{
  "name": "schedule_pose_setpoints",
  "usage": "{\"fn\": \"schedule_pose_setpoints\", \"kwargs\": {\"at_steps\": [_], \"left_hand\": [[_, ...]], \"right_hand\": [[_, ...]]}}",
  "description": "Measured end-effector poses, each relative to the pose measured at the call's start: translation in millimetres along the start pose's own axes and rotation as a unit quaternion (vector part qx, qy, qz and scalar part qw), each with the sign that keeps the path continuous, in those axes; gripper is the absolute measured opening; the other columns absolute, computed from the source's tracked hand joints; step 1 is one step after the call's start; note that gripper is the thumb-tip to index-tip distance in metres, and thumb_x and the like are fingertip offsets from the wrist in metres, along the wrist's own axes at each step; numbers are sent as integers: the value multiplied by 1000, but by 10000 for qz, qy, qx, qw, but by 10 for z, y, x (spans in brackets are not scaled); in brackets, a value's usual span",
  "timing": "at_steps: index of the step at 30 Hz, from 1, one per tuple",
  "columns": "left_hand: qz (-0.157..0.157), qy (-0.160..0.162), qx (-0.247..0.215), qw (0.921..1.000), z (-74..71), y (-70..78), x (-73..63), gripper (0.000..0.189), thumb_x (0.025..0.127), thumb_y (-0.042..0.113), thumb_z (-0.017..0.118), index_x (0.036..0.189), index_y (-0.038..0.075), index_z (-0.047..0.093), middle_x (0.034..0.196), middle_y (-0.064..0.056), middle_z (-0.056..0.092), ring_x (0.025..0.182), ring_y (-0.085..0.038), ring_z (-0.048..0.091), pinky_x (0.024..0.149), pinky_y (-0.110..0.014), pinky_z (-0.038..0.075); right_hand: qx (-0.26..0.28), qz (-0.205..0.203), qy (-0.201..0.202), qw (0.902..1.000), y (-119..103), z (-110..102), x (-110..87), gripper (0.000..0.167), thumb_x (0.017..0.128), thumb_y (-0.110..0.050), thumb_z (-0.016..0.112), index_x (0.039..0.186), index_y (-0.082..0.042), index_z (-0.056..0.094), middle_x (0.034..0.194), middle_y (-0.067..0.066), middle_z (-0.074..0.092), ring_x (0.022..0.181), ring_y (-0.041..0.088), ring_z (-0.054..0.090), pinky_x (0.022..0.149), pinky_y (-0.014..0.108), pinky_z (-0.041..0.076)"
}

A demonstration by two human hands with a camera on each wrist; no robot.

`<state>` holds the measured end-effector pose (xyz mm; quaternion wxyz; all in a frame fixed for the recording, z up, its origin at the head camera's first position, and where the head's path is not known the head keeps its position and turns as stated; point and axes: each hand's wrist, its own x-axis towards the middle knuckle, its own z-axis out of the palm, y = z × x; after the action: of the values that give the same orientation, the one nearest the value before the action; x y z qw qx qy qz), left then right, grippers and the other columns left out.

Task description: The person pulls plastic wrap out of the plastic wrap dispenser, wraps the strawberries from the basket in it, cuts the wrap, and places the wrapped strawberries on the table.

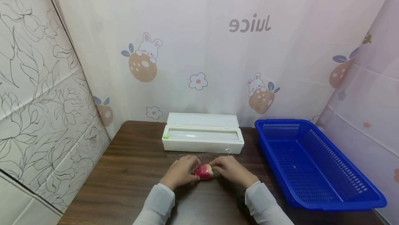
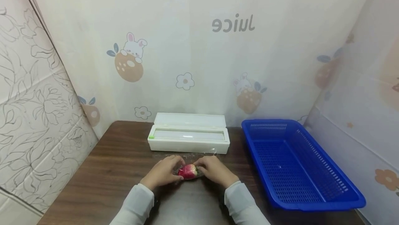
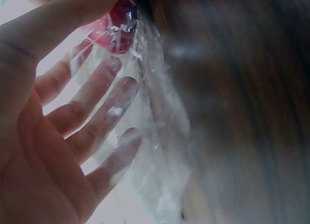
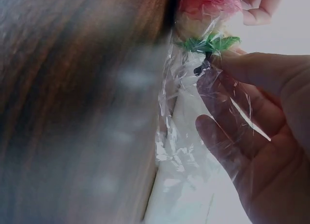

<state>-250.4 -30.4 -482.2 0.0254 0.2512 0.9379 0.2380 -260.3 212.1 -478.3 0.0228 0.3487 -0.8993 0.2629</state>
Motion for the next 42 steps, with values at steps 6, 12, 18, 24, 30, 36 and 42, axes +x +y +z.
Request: {"fn": "schedule_pose_setpoints", "kwargs": {"at_steps": [6, 12, 18, 24, 30, 36, 42], "left_hand": [[137, 205, 34, 9997, 62, 37, 28, 52, 69, 32, 93, 109, 25, 61, 103, 9, 64, 97, -12, 61, 84, -40, 51], [160, 296, 46, 9994, 95, 22, 39, 49, 70, 33, 91, 107, 28, 60, 98, 13, 63, 91, -8, 60, 79, -36, 48], [95, 10, -198, 9998, 59, -15, 42, 43, 76, 38, 85, 111, 27, 63, 99, 12, 67, 91, -9, 62, 83, -42, 51], [-36, -268, -417, 9988, 40, -34, 48, 41, 80, 41, 82, 115, 26, 65, 100, 9, 68, 91, -10, 62, 85, -44, 50], [-29, -431, -834, 9956, 28, -48, 56, 39, 83, 38, 80, 116, 23, 66, 100, 8, 68, 88, -8, 62, 79, -36, 53], [81, -453, -913, 9948, -2, -67, 48, 38, 89, 41, 74, 118, 17, 71, 98, 6, 71, 81, -6, 61, 73, -31, 53], [-15, -513, -984, 9938, 6, -99, 45, 43, 93, 46, 67, 121, 14, 73, 98, 6, 71, 74, -6, 56, 69, -29, 50]], "right_hand": [[160, 80, 158, 9997, 14, 27, -5, 15, 88, -2, 74, 93, -15, 67, 86, -7, 69, 80, 5, 63, 72, 28, 56], [-570, -362, 815, 9944, -32, 85, -38, 24, 79, 1, 79, 95, -14, 69, 93, -4, 66, 89, 13, 62, 79, 35, 56], [-668, -617, 602, 9940, -113, 108, -93, 32, 83, -6, 74, 114, -11, 71, 109, 0, 70, 104, 18, 64, 91, 41, 54], [-656, -20, 57, 9978, -108, 113, -119, 44, 83, -24, 83, 123, -15, 68, 118, -2, 68, 111, 18, 62, 95, 42, 52], [-707, 103, 58, 9974, -81, 120, -94, 41, 84, -29, 82, 121, -16, 68, 114, -2, 69, 105, 17, 63, 90, 40, 54], [-545, 54, -12, 9985, -69, 94, -83, 38, 92, -31, 74, 124, -15, 63, 110, -2, 68, 97, 16, 62, 82, 40, 54], [-225, 163, -153, 9995, -61, 90, -73, 32, 97, -34, 67, 123, -18, 60, 106, -5, 66, 93, 15, 61, 78, 39, 52]]}}
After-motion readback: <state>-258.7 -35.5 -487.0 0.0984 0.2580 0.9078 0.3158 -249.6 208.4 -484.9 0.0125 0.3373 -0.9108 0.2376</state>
